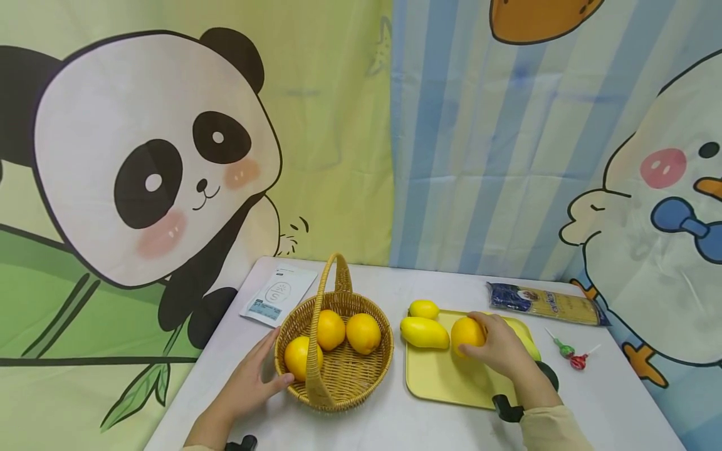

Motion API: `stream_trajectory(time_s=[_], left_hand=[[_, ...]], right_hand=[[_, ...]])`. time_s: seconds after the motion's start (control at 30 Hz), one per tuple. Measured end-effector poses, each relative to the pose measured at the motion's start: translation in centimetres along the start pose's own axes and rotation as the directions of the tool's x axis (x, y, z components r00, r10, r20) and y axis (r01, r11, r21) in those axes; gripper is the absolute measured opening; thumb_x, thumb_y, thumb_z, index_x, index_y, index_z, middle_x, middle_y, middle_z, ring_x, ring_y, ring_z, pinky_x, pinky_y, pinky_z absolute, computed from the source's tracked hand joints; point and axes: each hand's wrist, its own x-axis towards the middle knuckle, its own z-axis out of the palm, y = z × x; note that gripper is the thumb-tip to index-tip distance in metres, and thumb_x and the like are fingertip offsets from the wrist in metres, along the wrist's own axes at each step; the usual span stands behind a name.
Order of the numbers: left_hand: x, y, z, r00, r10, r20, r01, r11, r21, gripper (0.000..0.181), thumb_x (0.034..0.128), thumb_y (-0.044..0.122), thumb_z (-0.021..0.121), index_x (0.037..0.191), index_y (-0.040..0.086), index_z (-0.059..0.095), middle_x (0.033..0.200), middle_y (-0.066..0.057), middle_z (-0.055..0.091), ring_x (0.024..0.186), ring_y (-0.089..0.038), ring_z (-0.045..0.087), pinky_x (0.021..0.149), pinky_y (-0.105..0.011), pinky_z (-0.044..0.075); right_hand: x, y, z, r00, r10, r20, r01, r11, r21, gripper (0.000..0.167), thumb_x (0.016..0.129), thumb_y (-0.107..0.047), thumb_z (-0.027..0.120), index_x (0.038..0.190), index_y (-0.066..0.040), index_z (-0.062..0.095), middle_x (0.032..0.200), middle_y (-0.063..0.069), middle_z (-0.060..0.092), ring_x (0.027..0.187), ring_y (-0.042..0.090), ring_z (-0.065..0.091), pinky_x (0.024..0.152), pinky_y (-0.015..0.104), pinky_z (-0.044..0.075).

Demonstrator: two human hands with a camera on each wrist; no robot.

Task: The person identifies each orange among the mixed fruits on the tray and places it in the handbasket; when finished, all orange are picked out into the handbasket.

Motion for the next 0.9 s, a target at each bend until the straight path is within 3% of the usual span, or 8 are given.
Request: stream_trajectory(time_s=[0.6, 0.9], left_hand=[[-0.1, 0.1, -0.1, 1.0, 0.008, 0.0, -0.008, 1.0, 0.007, 0.104, 0.0878, 0.059, 0.076, 0.168, 0.022, 0.022, 0.173, -0.014, 0.028, 0.156, -0.046, 0.032, 0.119, -0.075, 0.033], [-0.1, -0.1, 0.0, 0.999, 0.038, -0.015, -0.038, 0.999, 0.012, 0.103, 0.0878, 0.056, 0.078, 0.168, 0.02, 0.024, 0.172, -0.015, 0.03, 0.156, -0.046, 0.033, 0.119, -0.074, 0.033]], right_hand=[[0.8, -2.3, -0.9, 0.994, -0.105, -0.038, 0.106, 0.994, 0.004, 0.073, 0.085, -0.035, 0.086, 0.144, -0.004, 0.058, 0.133, 0.023, 0.063, 0.113, 0.036, 0.062, 0.093, 0.056, 0.059], [1.5, -4.1, -1.3, 0.991, -0.125, -0.049, 0.126, 0.992, 0.004, 0.073, 0.084, -0.036, 0.086, 0.145, -0.009, 0.058, 0.133, 0.019, 0.064, 0.113, 0.034, 0.062, 0.093, 0.054, 0.06]])
